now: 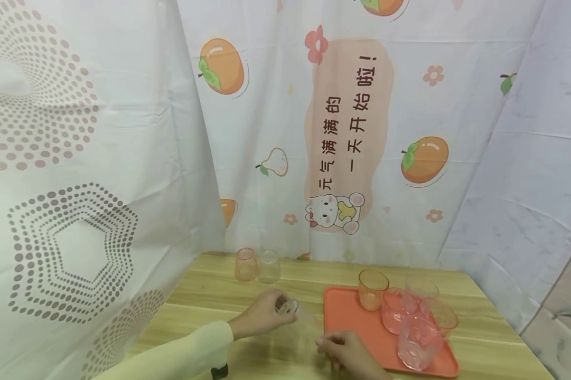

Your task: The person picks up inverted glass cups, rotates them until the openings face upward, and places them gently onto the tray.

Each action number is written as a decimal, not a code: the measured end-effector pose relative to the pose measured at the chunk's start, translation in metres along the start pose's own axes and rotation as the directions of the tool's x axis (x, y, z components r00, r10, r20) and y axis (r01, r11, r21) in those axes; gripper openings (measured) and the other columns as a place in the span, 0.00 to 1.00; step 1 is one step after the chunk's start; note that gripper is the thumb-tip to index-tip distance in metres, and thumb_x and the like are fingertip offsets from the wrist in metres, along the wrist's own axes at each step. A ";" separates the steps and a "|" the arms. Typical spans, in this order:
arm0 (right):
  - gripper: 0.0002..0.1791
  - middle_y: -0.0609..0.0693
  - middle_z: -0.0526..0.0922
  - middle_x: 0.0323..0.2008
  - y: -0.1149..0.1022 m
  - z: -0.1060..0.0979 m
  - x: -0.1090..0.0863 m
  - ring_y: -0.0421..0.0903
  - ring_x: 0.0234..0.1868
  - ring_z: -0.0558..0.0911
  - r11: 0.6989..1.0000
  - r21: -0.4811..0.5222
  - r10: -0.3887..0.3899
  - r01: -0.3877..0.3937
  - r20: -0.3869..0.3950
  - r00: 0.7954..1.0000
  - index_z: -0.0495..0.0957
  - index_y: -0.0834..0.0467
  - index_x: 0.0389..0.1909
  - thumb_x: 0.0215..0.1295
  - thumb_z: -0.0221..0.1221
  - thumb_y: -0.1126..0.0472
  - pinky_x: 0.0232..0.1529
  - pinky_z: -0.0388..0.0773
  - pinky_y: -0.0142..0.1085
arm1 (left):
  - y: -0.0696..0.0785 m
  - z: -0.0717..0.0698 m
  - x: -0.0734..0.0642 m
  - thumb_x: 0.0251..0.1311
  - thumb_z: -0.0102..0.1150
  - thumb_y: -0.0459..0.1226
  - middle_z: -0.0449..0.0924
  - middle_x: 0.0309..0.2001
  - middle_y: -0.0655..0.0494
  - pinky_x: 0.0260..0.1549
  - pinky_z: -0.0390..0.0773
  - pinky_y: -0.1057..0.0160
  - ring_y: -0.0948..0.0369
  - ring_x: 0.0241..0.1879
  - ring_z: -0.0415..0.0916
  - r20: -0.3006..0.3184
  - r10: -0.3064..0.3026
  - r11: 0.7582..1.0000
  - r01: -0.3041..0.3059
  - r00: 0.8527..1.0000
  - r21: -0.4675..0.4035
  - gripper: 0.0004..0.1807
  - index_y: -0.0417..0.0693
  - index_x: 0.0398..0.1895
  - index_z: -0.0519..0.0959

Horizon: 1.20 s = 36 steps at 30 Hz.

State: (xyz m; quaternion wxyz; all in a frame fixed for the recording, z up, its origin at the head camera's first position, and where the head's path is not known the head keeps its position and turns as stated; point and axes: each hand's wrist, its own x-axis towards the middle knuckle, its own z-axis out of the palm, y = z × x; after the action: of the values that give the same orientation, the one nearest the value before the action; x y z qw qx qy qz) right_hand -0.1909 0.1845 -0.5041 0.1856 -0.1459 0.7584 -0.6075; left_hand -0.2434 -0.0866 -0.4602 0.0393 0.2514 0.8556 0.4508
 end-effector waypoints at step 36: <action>0.13 0.48 0.74 0.20 -0.031 -0.021 -0.002 0.38 0.19 0.68 0.980 -0.165 -0.169 0.110 -0.405 0.898 0.87 0.60 0.42 0.65 0.70 0.54 0.21 0.68 0.32 | -0.035 0.004 -0.004 0.65 0.69 0.41 0.83 0.31 0.64 0.32 0.80 0.70 0.70 0.29 0.78 0.192 0.048 0.996 -0.061 0.980 0.062 0.10 0.42 0.39 0.86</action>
State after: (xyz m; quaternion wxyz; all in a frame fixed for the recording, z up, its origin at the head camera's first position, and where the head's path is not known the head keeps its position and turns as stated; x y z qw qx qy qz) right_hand -0.1992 0.1965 -0.4698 -0.0353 -0.0793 0.8081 -0.5826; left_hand -0.2524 -0.1015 -0.4909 0.0998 0.3178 0.8554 0.3966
